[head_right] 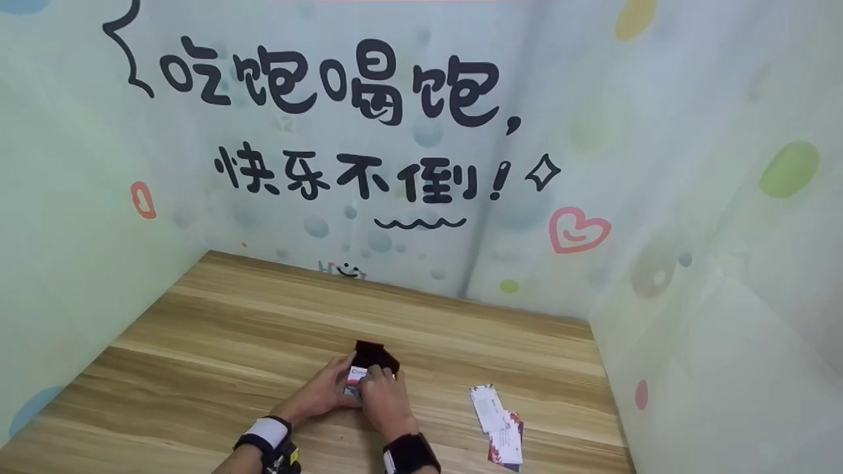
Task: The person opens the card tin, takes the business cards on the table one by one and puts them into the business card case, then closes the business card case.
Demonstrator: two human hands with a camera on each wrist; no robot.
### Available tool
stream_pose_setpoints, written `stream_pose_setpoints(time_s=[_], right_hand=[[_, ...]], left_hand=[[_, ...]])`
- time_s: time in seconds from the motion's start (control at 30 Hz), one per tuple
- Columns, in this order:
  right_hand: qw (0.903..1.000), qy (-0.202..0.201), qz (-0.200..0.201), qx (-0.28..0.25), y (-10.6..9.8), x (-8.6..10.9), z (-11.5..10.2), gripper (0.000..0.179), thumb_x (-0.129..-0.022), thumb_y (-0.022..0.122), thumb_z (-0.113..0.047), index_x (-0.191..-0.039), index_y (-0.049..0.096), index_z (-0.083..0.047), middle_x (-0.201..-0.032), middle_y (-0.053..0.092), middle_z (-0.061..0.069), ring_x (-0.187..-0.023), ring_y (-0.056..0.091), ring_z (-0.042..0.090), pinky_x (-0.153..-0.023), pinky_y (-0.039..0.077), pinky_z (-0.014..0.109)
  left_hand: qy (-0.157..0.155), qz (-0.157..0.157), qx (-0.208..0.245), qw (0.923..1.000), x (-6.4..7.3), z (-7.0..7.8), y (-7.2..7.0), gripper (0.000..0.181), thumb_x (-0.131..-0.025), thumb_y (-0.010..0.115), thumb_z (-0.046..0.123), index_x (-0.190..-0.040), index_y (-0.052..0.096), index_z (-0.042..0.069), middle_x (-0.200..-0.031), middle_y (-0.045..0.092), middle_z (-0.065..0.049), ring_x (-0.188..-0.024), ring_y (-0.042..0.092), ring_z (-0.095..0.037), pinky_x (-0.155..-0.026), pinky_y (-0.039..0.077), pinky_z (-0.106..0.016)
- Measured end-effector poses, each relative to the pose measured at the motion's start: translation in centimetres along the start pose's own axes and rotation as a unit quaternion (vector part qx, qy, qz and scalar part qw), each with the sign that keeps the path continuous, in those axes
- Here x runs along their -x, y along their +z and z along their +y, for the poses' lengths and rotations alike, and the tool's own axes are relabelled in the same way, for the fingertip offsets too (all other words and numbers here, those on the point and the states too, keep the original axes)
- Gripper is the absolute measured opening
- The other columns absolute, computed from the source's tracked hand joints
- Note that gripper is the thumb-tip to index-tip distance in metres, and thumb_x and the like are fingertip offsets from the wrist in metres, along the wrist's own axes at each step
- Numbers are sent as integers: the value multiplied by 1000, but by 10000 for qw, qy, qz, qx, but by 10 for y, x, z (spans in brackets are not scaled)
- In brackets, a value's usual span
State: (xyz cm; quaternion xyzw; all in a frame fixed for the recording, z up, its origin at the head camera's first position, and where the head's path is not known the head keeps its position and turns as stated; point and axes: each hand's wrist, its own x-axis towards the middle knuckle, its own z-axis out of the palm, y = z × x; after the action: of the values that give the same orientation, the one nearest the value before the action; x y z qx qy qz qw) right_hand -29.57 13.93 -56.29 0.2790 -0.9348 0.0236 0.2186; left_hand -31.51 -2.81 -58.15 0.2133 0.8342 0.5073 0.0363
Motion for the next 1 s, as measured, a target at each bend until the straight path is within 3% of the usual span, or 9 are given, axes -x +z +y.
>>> stream_pose_setpoints(time_s=[0.17, 0.27, 0.47, 0.6, 0.7, 1.0], right_hand=[[9996, 251, -147, -42, -2, 5, -7, 6, -86, 72, -13, -90, 75, -12, -97, 70, 3, -86, 66, 23, -72, 50, 41], [9983, 455, -357, -97, -5, 6, -11, 13, -81, 74, -8, -94, 75, -12, -97, 69, 4, -88, 67, 23, -75, 49, 43], [9981, 411, -455, 53, -9, 11, -16, 29, -74, 75, -2, -102, 73, -11, -98, 70, 5, -87, 67, 24, -73, 50, 42], [9978, 413, -522, 61, -10, 13, -20, 39, -74, 76, -2, -112, 70, -8, -99, 72, 8, -88, 68, 25, -75, 52, 41], [9978, 372, -543, -8, -12, 15, -22, 39, -74, 76, -1, -112, 70, -7, -99, 73, 10, -90, 69, 25, -76, 53, 42], [9953, 476, -299, -795, -28, 22, -21, 31, -87, 69, -5, -118, 69, -3, -114, 70, 11, -107, 66, 26, -82, 53, 47]], left_hand=[[74, 60, -150, 9998, -1, 0, 1, 107, -76, 87, 24, -151, 22, -15, -149, 37, -36, -138, 40, -45, -117, 33, -58], [47, 55, -133, 9999, -1, 1, 0, 107, -76, 87, 23, -152, 22, -14, -149, 36, -36, -139, 39, -47, -118, 32, -59], [108, -7, -164, 9998, 2, 1, -2, 102, -77, 85, 17, -152, 22, -13, -146, 37, -33, -136, 41, -46, -117, 34, -54], [204, 29, -195, 9996, 2, -1, 0, 99, -77, 83, 13, -151, 24, -15, -146, 37, -35, -138, 39, -48, -117, 33, -53], [192, 46, -135, 9997, 1, -2, 1, 99, -76, 84, 12, -150, 24, -16, -147, 36, -36, -140, 37, -49, -118, 32, -54], [2, 1, -125, 9999, 2, -1, 0, 104, -77, 86, 18, -153, 22, -13, -147, 36, -33, -138, 39, -47, -117, 32, -57]])
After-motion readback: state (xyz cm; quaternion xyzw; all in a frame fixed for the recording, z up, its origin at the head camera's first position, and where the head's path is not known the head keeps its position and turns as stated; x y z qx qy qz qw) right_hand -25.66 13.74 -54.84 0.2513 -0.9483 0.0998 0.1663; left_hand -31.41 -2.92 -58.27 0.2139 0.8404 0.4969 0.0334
